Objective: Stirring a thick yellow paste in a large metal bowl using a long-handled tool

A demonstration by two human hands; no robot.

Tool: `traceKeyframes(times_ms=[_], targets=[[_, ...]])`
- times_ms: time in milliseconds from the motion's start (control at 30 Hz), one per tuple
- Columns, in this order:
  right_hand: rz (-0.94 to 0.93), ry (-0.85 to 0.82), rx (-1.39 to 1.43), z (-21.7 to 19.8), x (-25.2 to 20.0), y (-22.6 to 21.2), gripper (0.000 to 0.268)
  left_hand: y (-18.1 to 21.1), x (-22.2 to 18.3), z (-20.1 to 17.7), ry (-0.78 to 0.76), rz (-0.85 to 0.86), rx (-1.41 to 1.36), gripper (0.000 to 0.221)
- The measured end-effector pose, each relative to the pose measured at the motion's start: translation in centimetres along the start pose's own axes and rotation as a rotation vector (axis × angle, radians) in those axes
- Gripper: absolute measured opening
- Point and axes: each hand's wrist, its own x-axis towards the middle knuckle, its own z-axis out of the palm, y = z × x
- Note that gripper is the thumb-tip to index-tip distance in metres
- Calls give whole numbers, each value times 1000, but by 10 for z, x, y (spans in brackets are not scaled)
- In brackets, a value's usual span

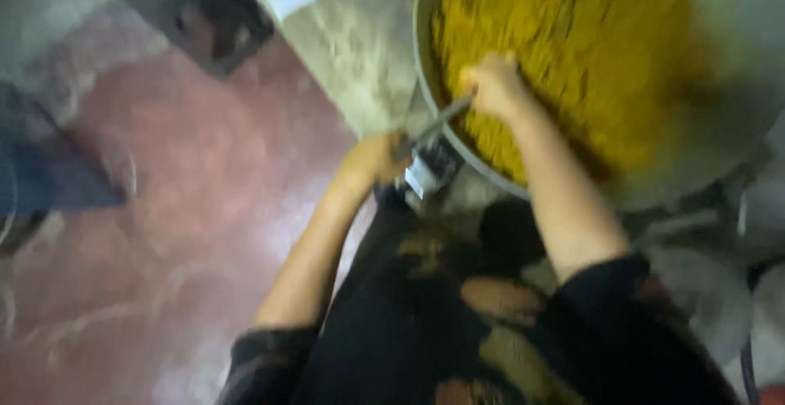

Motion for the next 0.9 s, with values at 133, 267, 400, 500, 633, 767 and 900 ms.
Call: traceKeyframes(times_ms=[133, 267, 400, 500, 633, 767, 900], targets=[[-38, -15, 115, 9, 0, 6, 12, 5, -11, -7, -35, -23, 21, 57], [-20, -19, 184, -22, -17, -12, 16, 1, -11, 7, -16, -10, 113, 57], [-80, 157, 41, -65, -48, -35, 25, -26, -27, 37, -106, -15, -7, 58], [-32, 191, 49, -102, -74, -52, 26, 8, -60, 7, -96, 38, -31, 45], [74, 50, 100, -130, -109, -56, 36, 56, -95, -60, -116, 104, 117, 45], [274, 55, 185, -155, -136, -66, 32, 96, -108, -117, -123, 318, 413, 33], [507, -213, 285, -127, -131, -67, 25, 120, -94, -151, -29, 623, 861, 15]])
